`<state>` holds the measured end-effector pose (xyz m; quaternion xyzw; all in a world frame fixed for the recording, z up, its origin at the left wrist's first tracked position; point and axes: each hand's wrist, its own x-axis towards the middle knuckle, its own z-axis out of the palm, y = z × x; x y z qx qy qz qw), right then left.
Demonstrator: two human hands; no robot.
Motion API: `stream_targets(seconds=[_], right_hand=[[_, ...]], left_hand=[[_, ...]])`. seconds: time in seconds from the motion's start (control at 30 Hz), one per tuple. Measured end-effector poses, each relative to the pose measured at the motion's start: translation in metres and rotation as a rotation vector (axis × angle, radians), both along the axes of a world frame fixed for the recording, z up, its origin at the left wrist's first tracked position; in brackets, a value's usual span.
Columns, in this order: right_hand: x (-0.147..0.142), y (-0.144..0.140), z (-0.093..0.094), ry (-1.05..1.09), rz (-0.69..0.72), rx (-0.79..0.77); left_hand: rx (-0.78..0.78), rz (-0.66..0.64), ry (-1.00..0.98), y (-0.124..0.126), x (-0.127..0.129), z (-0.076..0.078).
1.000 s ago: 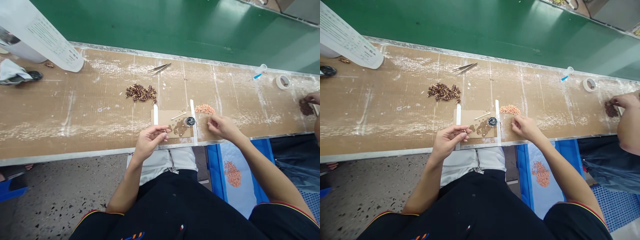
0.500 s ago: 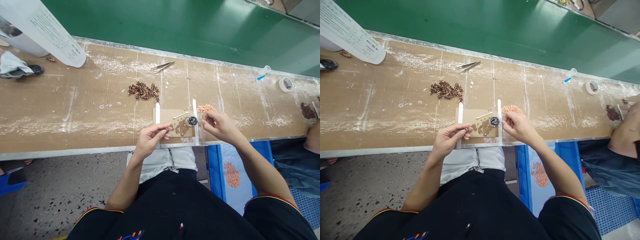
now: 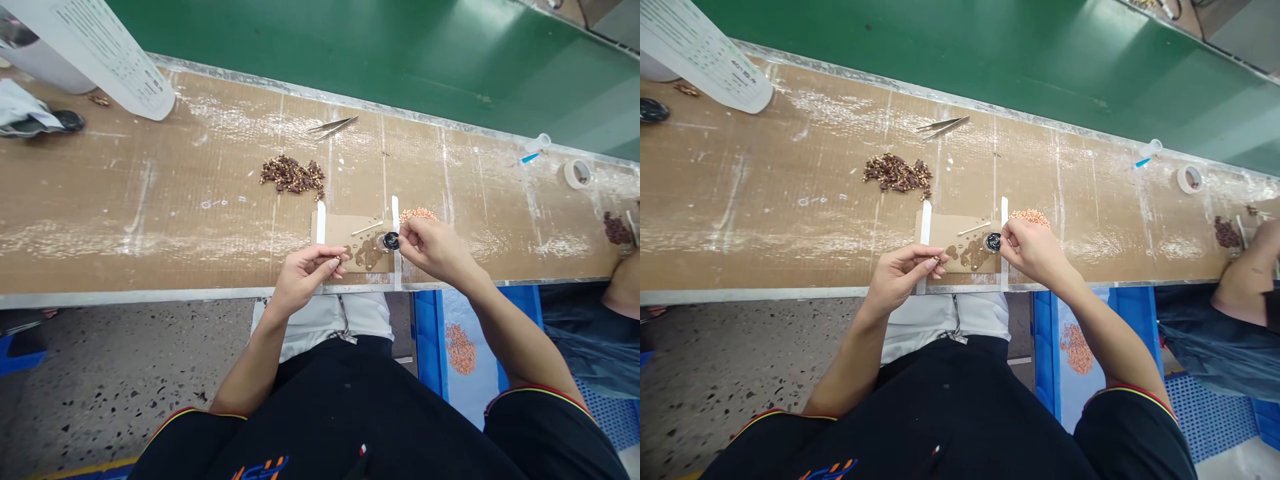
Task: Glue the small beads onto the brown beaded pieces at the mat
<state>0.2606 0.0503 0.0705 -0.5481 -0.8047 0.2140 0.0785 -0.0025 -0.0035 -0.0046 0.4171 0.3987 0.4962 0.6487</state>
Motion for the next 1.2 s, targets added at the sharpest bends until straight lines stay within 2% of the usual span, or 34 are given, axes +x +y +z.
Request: stream_targets(seconds=[0.97, 1.2], right_hand=[[-0.002, -0.001, -0.005, -0.089, -0.026, 0.043], [-0.003, -0.01, 0.008, 0.038, -0.117, 0.093]], left_hand=[[0.022, -0.005, -0.015, -0.001, 0.001, -0.001], [0.004, 0.011, -0.039, 0.0, 0.0, -0.001]])
